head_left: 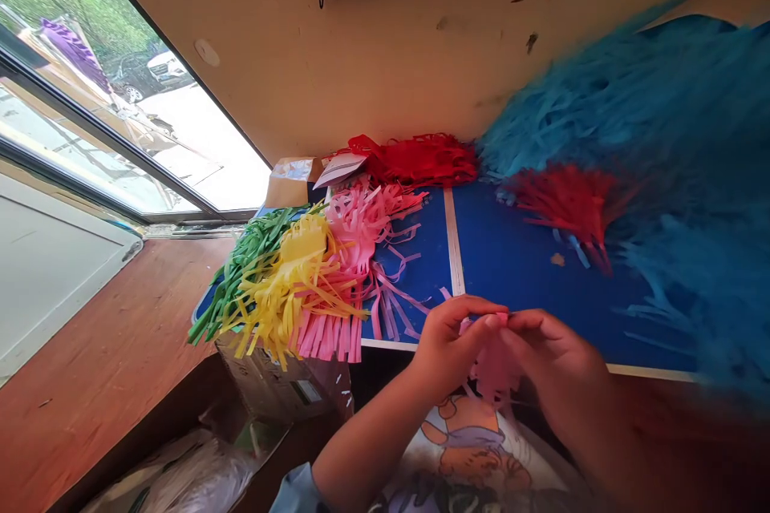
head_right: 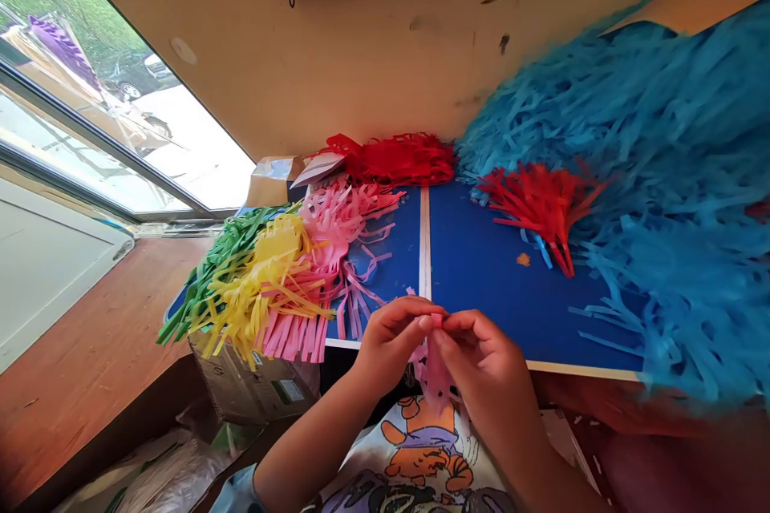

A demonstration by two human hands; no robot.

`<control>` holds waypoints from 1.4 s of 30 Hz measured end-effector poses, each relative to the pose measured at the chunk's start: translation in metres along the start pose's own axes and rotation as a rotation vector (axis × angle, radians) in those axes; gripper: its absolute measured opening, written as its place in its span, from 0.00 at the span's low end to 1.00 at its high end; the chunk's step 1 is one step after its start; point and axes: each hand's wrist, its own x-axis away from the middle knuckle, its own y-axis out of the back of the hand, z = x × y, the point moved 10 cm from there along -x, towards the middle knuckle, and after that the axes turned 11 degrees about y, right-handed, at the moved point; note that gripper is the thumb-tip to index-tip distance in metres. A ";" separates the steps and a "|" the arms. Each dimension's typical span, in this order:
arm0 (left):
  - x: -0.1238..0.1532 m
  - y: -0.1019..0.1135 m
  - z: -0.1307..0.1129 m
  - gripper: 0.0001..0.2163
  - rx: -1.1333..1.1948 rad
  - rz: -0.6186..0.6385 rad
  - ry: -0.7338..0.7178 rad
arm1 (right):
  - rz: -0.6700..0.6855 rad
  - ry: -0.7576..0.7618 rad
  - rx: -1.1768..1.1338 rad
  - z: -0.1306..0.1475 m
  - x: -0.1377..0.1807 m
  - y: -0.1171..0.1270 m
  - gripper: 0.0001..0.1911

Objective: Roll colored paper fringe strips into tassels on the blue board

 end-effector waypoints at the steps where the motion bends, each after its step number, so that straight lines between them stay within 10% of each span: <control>1: 0.000 0.001 0.002 0.11 0.000 -0.017 0.006 | -0.017 0.055 0.075 0.003 0.000 0.003 0.12; 10: 0.002 0.009 0.002 0.10 -0.196 -0.130 -0.050 | -0.156 0.892 0.904 0.068 0.022 -0.009 0.06; 22: 0.031 -0.029 -0.031 0.11 -1.156 -0.097 -0.566 | -0.009 1.023 1.126 0.067 0.024 -0.021 0.05; 28: 0.025 -0.040 -0.025 0.06 -1.428 0.019 -0.576 | 0.094 1.113 1.262 0.065 0.027 -0.029 0.07; 42: 0.026 -0.017 -0.024 0.06 -1.312 -0.158 -0.609 | 0.074 1.045 1.207 0.044 0.027 -0.016 0.05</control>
